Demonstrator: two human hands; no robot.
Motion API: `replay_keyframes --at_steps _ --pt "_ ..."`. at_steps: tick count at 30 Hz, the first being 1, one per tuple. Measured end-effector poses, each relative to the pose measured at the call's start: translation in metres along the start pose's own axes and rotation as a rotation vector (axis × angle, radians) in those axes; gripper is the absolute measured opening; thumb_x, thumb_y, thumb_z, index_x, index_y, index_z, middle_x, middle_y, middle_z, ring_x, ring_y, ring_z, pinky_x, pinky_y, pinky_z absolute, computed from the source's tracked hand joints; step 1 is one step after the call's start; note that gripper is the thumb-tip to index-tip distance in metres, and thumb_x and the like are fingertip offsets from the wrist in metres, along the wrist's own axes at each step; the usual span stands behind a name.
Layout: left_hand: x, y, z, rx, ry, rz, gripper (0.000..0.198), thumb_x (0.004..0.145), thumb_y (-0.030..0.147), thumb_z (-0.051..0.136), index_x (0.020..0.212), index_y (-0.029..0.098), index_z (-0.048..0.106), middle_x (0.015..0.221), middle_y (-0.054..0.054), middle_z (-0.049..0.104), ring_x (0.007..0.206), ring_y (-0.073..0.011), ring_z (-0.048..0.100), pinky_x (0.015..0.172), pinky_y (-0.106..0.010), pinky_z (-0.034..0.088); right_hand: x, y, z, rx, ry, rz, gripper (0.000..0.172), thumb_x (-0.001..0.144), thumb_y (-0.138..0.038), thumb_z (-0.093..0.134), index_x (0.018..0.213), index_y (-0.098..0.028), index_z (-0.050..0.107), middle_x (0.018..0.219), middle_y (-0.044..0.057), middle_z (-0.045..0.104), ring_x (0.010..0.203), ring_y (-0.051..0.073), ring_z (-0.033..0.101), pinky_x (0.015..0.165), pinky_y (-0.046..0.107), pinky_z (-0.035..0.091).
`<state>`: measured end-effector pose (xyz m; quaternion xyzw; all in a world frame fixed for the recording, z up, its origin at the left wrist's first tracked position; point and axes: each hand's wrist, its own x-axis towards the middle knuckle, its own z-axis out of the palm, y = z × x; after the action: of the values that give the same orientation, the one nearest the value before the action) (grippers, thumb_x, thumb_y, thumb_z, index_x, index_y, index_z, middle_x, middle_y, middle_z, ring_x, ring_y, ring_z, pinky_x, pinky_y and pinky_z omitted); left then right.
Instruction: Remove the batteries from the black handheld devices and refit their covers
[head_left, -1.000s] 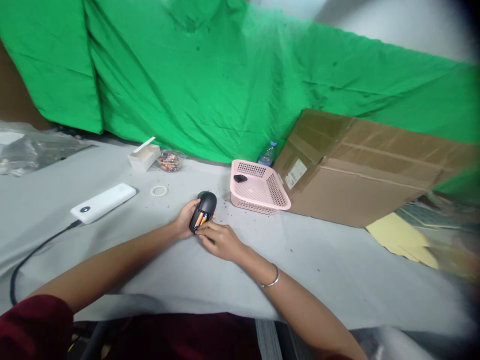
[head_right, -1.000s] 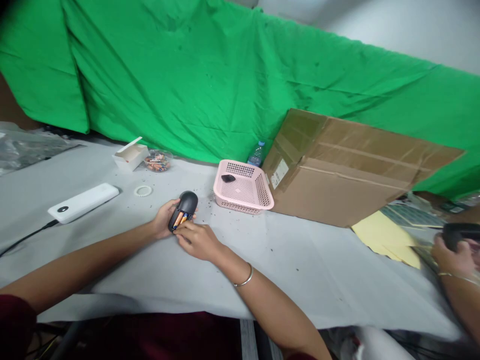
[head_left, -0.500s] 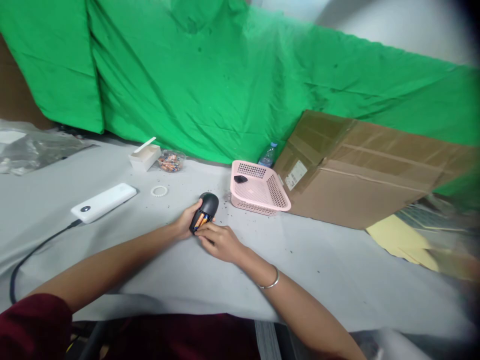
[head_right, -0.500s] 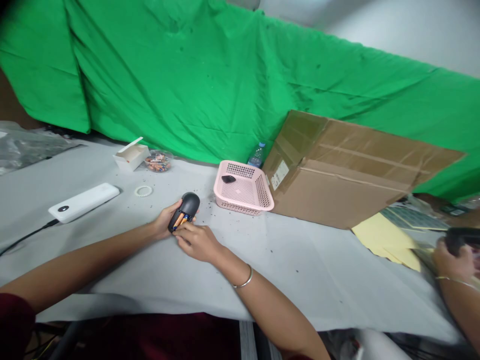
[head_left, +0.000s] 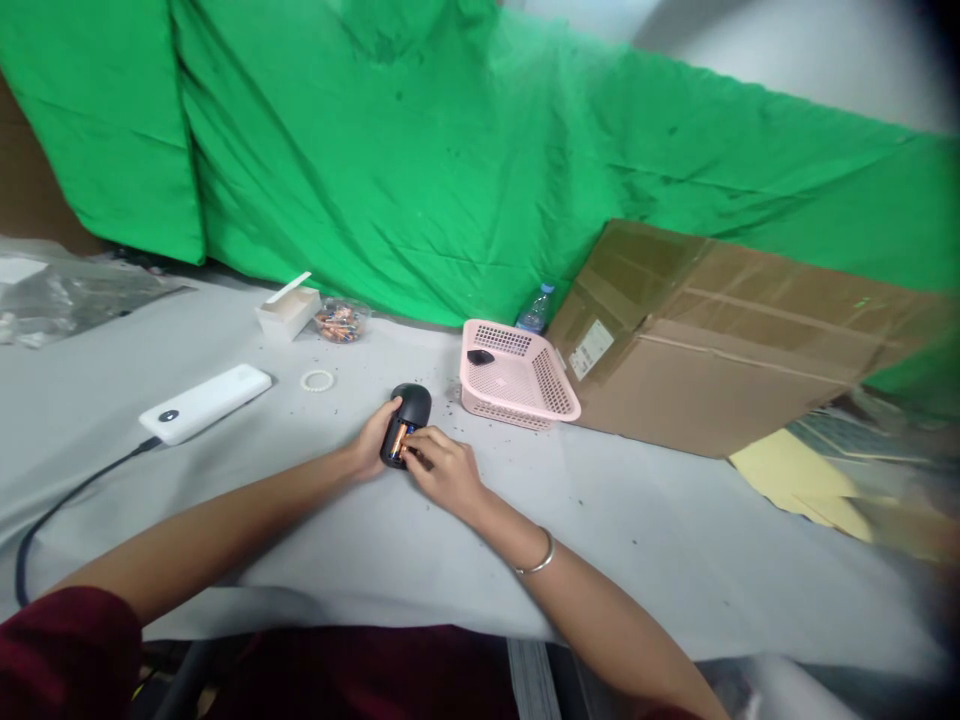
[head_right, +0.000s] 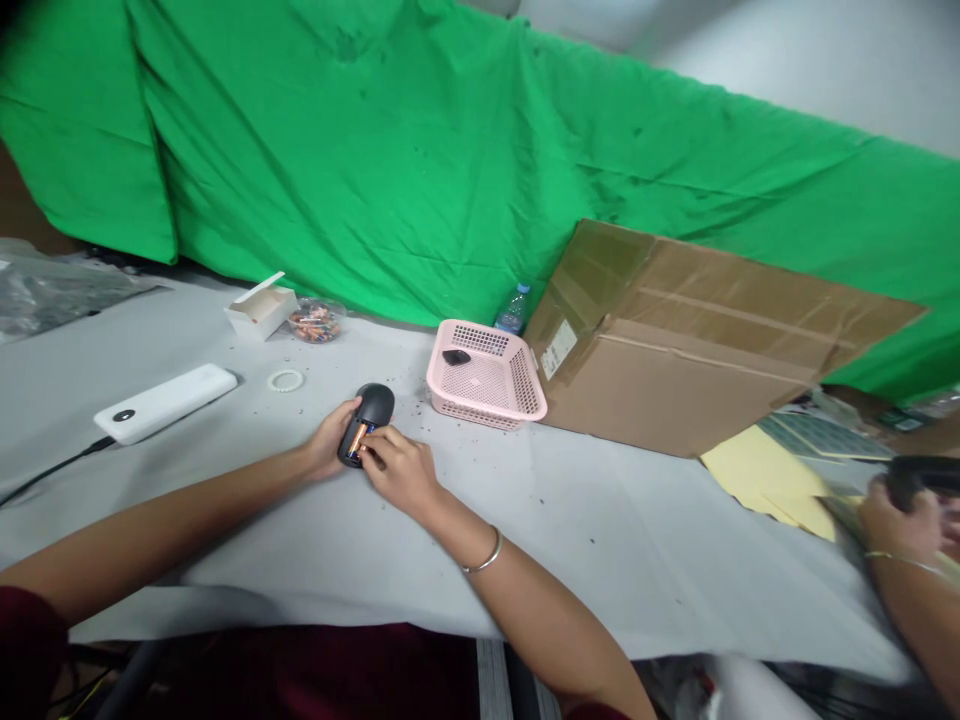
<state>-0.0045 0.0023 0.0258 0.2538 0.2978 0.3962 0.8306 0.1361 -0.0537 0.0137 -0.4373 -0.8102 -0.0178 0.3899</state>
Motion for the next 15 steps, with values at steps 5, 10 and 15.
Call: replay_keyframes --at_steps 5,10,15 --pt "-0.001 0.001 0.003 0.042 0.048 0.027 0.042 0.095 0.034 0.034 0.071 0.011 0.06 0.058 -0.006 0.057 0.048 -0.0155 0.054 0.047 -0.024 0.044 0.001 -0.004 0.004 -0.109 -0.03 -0.002 0.018 0.09 -0.03 0.058 0.105 -0.025 0.067 0.11 -0.003 0.067 0.09 0.011 0.066 0.07 0.021 0.049" --pt "0.001 0.001 0.002 -0.011 0.064 0.04 0.04 0.094 0.034 0.037 0.069 0.012 0.059 0.056 -0.004 0.055 0.047 -0.0127 0.051 0.049 -0.022 0.044 0.001 -0.002 0.009 -0.165 0.049 -0.039 0.026 0.087 -0.024 0.055 0.111 -0.023 0.066 0.115 0.001 0.065 0.095 0.015 0.065 0.077 0.024 0.052" --pt "0.004 0.001 -0.001 -0.044 0.042 0.035 0.042 0.094 0.039 0.034 0.073 0.012 0.059 0.062 -0.006 0.057 0.055 -0.0151 0.056 0.057 -0.024 0.048 0.0 0.002 0.011 -0.091 0.04 -0.112 0.03 0.085 -0.015 0.051 0.109 -0.021 0.067 0.119 0.004 0.063 0.099 0.016 0.064 0.081 0.025 0.054"
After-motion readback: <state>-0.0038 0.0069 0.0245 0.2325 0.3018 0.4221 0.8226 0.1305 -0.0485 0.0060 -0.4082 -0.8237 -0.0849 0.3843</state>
